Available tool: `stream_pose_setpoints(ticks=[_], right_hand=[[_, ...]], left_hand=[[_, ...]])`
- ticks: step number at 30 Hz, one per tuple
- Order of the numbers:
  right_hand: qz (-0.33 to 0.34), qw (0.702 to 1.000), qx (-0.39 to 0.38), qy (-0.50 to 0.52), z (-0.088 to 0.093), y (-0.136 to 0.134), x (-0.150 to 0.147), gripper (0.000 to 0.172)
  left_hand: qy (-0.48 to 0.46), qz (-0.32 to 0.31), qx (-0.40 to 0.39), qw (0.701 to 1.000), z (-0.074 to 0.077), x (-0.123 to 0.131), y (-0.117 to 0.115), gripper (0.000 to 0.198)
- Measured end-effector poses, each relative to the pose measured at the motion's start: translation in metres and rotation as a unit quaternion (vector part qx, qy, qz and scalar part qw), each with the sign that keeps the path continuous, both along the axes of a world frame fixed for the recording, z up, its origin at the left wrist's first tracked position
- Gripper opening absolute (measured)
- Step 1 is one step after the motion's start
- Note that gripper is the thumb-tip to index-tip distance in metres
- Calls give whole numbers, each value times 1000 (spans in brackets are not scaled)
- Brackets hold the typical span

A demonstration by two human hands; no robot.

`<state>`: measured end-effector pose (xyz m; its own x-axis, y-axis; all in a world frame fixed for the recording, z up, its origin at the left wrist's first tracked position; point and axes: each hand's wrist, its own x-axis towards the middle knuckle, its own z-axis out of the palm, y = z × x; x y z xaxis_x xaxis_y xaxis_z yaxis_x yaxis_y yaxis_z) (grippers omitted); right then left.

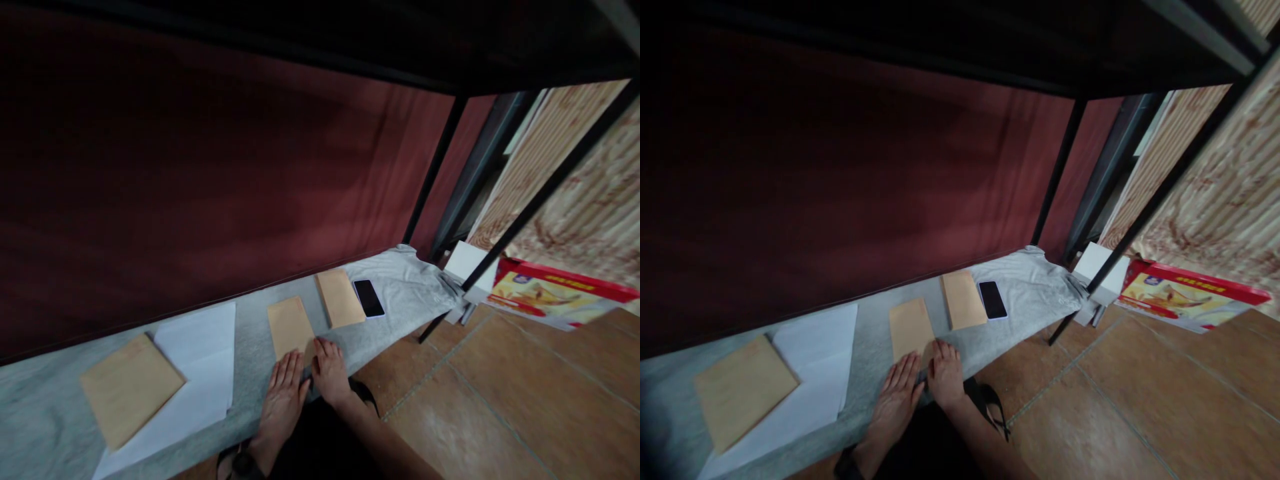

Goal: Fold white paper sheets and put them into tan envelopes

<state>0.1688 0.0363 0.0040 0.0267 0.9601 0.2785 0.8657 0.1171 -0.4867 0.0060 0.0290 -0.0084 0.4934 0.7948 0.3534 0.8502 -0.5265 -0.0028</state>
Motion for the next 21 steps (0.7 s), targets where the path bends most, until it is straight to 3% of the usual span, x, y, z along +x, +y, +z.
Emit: stream_pose_setpoints(ticks=[3,5,9,13,15,18,21], right_hand=[[-37,998,-22,49,4,11,-8,52],[-56,987,-40,143,6,20,-9,50],[-85,919,-71,379,9,37,-3,40],[-87,884,-76,452,14,39,-2,35],[-86,834,-86,538,22,33,-5,36],[-68,733,-105,669,40,24,-11,40],[-27,681,-121,722,57,19,-14,42]], left_hand=[[3,31,-17,999,2,9,0,52],[3,49,-38,998,8,14,1,50],[1,78,-75,994,24,23,5,45],[13,100,-96,990,33,27,8,45],[12,113,-92,989,36,28,8,46],[-13,115,-79,990,45,29,7,47],[-102,121,-67,985,64,24,7,46]])
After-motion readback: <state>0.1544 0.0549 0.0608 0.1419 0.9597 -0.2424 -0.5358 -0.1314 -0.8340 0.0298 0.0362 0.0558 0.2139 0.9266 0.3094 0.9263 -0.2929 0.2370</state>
